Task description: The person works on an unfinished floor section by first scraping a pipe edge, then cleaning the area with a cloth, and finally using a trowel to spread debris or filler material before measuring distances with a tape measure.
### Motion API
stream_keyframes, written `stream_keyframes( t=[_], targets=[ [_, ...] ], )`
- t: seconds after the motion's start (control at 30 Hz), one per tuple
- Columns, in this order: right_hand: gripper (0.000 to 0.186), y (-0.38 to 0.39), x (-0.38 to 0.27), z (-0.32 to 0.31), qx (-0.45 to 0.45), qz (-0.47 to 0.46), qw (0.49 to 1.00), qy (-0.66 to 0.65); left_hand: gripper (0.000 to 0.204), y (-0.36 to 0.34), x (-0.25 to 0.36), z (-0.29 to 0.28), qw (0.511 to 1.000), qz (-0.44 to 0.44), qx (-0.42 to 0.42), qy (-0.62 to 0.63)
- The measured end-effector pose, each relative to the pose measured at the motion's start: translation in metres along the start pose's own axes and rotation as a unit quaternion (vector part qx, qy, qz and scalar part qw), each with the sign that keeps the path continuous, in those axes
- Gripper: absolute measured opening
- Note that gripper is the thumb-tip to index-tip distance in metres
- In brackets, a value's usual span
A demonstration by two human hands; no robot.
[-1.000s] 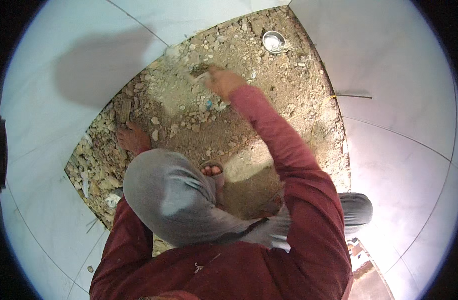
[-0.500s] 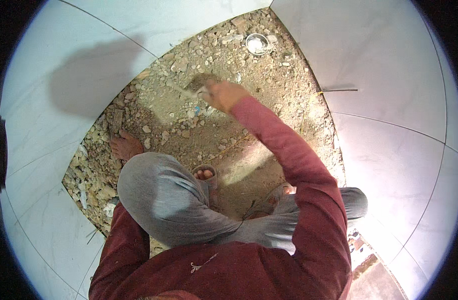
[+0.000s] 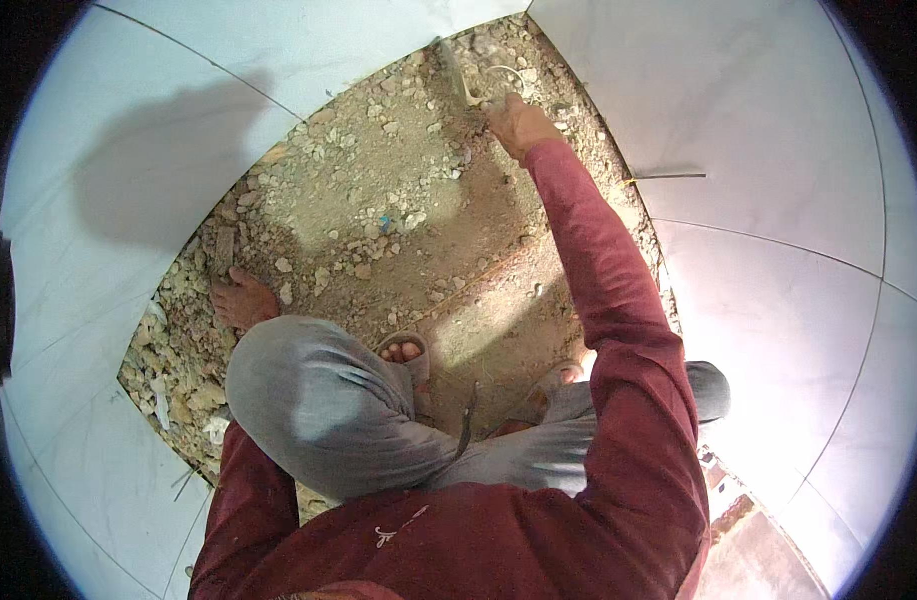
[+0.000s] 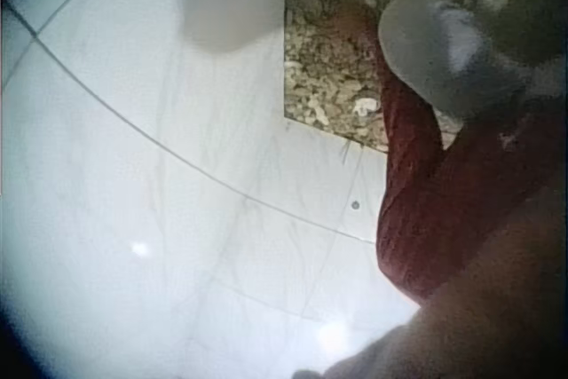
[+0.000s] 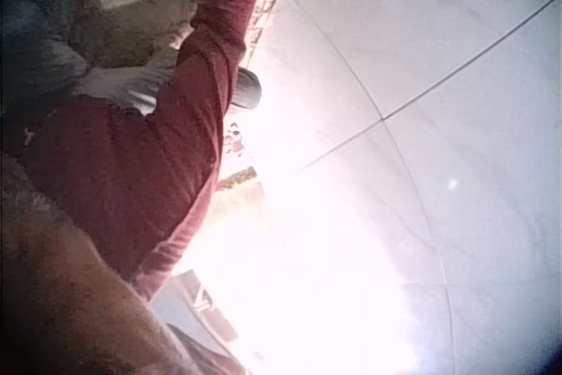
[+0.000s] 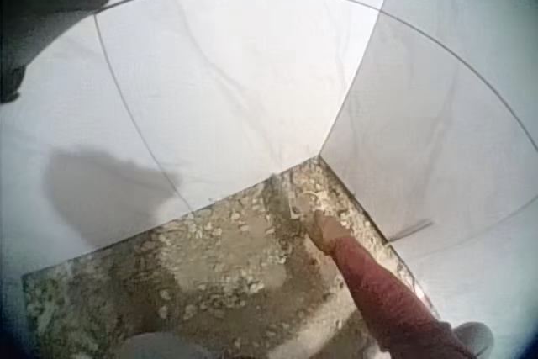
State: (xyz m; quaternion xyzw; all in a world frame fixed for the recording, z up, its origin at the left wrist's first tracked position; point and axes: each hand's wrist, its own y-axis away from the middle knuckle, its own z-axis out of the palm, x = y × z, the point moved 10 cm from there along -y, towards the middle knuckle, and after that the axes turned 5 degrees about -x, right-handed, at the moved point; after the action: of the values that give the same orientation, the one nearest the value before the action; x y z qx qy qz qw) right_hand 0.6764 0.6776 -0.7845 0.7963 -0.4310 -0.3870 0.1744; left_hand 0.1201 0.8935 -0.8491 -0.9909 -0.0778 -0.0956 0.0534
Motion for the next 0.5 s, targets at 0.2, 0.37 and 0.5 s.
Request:
stream_keyframes(
  t=[0.2, 0.37, 0.5],
  targets=[
    [0.065, 0.012, -0.022, 0.031, -0.064, -0.117, 0.973, 0.186, 0.065, 0.000, 0.003, -0.002, 0.999, 0.019, 0.008, -0.037],
    [0.065, -0.013, -0.008, -0.004, -0.080, -0.037, 0.989, 0.118, 0.066, 0.000, 0.006, -0.004, 0.999, 0.028, 0.007, -0.024],
    [0.071, -0.023, 0.009, -0.024, -0.100, 0.008, 0.989, 0.112, 0.067, -0.001, 0.002, -0.003, 0.999, 0.026, 0.015, -0.012]
  ],
)
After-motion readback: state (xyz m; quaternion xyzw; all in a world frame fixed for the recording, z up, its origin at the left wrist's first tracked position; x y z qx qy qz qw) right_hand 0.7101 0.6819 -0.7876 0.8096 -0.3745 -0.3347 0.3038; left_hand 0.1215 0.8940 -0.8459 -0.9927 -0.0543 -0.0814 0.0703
